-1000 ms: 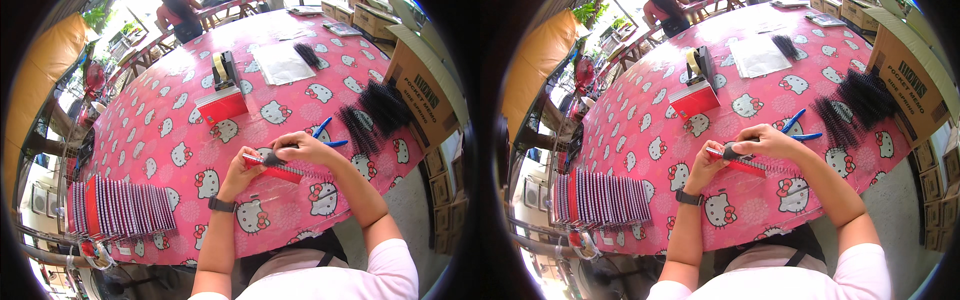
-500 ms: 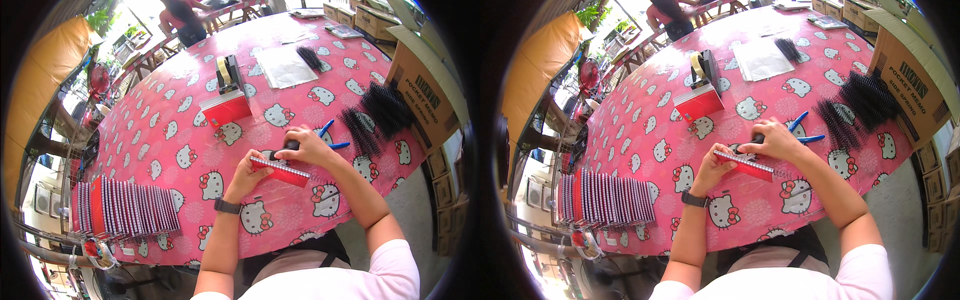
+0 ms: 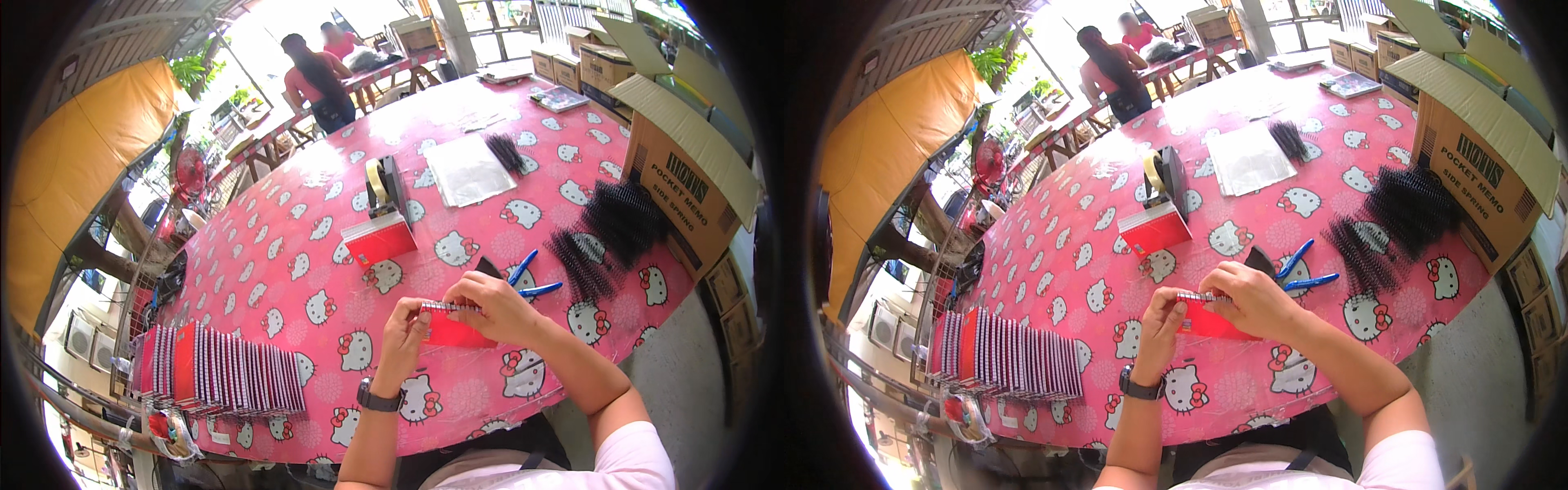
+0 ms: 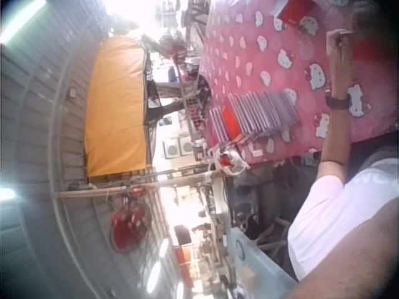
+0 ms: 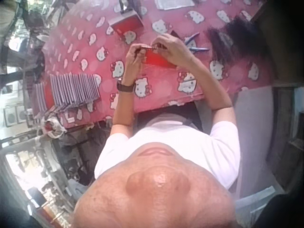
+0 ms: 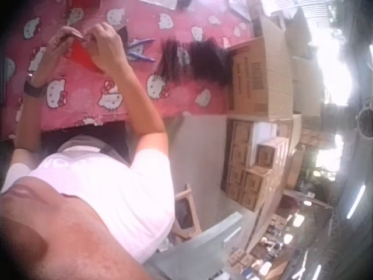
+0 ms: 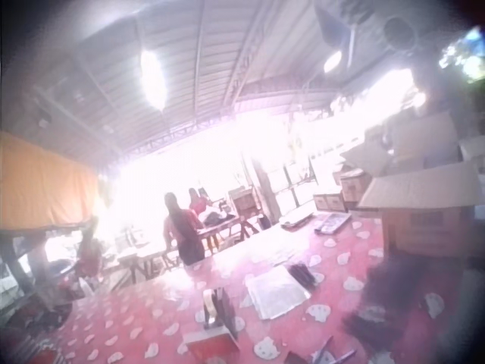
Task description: The person repeatedly picks up red spiral-bound notebooks, inserts a black plastic piece into the spiral binding, and places the finished units into a red box on the table. The process is repeated continuously throughout the clip.
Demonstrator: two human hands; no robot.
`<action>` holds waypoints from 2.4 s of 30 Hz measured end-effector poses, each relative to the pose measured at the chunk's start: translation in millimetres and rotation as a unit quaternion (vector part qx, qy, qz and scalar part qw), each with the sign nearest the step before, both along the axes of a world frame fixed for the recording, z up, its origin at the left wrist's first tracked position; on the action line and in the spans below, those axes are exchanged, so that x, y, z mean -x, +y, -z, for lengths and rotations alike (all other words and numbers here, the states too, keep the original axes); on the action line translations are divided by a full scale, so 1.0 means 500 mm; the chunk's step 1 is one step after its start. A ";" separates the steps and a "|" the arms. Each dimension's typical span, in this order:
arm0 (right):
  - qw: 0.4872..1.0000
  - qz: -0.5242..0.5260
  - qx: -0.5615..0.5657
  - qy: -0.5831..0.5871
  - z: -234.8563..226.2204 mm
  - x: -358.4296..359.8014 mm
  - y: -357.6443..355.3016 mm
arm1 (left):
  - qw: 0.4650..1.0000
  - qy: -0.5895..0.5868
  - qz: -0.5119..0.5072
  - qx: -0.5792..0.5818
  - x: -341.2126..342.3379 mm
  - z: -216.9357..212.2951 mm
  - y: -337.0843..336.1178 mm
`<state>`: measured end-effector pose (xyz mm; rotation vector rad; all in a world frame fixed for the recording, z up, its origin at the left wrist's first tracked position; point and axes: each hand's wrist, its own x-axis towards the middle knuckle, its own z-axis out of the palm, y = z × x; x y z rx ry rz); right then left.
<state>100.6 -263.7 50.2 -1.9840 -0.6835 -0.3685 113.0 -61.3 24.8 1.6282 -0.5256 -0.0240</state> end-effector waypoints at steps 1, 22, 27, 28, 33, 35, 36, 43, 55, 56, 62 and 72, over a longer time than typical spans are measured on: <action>1.000 -0.002 -0.012 -0.007 -0.006 0.003 0.002 | 1.000 0.018 -0.010 0.021 0.006 -0.003 0.002; 0.991 -0.070 -0.111 -0.040 -0.011 0.021 0.036 | 0.994 -0.054 -0.068 -0.063 0.069 -0.068 0.015; 0.989 -0.049 -0.129 -0.062 0.009 0.021 0.045 | 0.992 -0.050 -0.106 -0.046 0.074 -0.064 0.002; 0.988 -0.049 -0.126 -0.070 0.008 0.022 0.046 | 0.992 -0.046 -0.113 -0.028 0.075 -0.063 0.000; 0.988 -0.046 -0.103 -0.104 0.001 0.024 0.042 | 0.989 -0.078 -0.115 -0.053 0.076 -0.057 -0.001; 0.990 -0.047 -0.098 -0.094 -0.001 0.024 0.043 | 0.987 -0.103 -0.111 -0.063 0.074 -0.057 0.003; 0.990 -0.049 -0.095 -0.090 -0.002 0.026 0.044 | 0.986 -0.106 -0.108 -0.062 0.078 -0.053 0.003; 0.993 -0.020 -0.057 -0.105 0.004 0.026 0.049 | 0.955 -0.207 -0.171 -0.124 0.072 -0.073 -0.016; 0.998 0.045 -0.044 0.021 0.018 -0.006 0.013 | 0.789 -0.266 -0.535 -0.145 0.160 -0.307 0.307; 0.998 0.047 -0.031 0.025 0.021 -0.010 0.008 | 0.770 -0.284 -0.569 -0.057 0.169 -0.349 0.332; 0.999 0.003 0.003 0.037 0.032 -0.013 0.021 | 0.705 -0.215 -0.670 -0.087 0.213 -0.320 0.545; 0.999 -0.014 0.016 0.024 0.036 -0.019 0.028 | 0.644 -0.323 -0.544 -0.430 0.212 -0.298 0.504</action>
